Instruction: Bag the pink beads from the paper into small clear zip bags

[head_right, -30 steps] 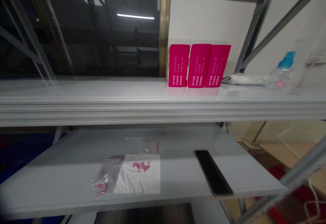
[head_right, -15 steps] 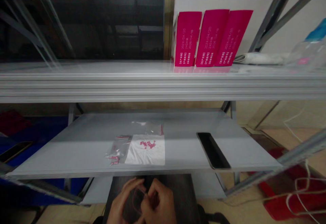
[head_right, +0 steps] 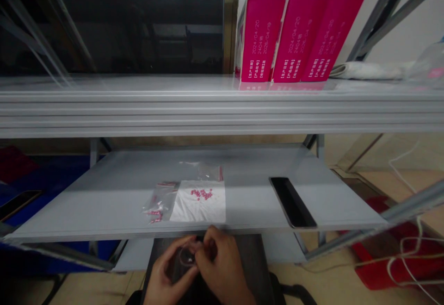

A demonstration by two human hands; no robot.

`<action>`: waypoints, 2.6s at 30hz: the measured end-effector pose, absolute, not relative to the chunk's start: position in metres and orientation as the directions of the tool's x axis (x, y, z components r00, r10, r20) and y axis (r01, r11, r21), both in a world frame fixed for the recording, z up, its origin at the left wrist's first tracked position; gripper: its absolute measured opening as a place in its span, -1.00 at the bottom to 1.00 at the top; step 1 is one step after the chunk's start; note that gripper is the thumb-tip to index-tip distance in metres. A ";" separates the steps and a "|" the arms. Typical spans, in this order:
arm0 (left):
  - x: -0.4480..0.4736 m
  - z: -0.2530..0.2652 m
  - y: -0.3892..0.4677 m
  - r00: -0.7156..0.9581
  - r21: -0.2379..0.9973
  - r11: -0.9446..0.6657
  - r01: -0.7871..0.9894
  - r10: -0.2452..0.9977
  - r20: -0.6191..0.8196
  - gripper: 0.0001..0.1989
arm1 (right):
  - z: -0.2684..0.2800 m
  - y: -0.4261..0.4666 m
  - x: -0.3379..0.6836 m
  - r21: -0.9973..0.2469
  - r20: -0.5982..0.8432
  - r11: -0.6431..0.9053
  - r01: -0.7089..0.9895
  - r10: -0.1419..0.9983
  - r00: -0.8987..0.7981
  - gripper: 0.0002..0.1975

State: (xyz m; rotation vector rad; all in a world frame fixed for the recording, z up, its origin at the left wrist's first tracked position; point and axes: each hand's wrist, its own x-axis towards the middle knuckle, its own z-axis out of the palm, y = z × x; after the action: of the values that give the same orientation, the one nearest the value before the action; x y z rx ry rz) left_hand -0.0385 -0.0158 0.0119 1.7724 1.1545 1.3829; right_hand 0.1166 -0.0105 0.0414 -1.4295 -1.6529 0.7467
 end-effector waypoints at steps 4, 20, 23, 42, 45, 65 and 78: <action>-0.039 0.010 -0.011 0.063 0.922 -0.343 0.181 0.939 0.337 -0.70 | 0.041 0.039 0.137 -0.696 0.383 0.350 0.626 0.919 -0.088 -0.76; -0.032 0.012 0.002 0.050 0.940 -0.311 0.142 0.951 0.306 -0.69 | 0.023 0.135 0.154 -0.554 0.442 0.463 0.692 0.868 -0.227 -0.82; -0.030 0.013 0.004 0.008 0.960 -0.240 0.142 0.970 0.241 -0.68 | 0.041 0.118 0.154 -0.590 0.463 0.488 0.643 0.857 -0.225 -0.89; -0.030 0.017 0.008 0.011 0.981 -0.146 0.124 0.989 0.146 -0.67 | 0.013 0.117 0.157 -0.575 0.454 0.392 0.718 0.883 -0.119 -0.85; -0.031 0.017 0.009 0.015 0.977 -0.160 0.142 0.987 0.159 -0.69 | 0.009 0.117 0.151 -0.555 0.451 0.393 0.733 0.883 -0.132 -0.84; -0.025 0.026 0.011 0.035 0.979 -0.168 0.113 0.986 0.165 -0.71 | 0.088 0.048 0.141 -0.806 0.371 0.508 0.305 0.834 -0.408 -0.85; -0.024 0.020 0.010 0.014 0.985 -0.108 0.132 0.994 0.107 -0.69 | 0.014 0.126 0.151 -0.590 0.420 0.415 0.693 0.890 -0.177 -0.78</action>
State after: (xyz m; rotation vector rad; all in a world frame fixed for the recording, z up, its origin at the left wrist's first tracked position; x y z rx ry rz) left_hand -0.0241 0.0101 0.0204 1.3916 1.2484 1.2174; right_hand 0.1509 0.1264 0.0142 -1.3440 -1.9379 0.3424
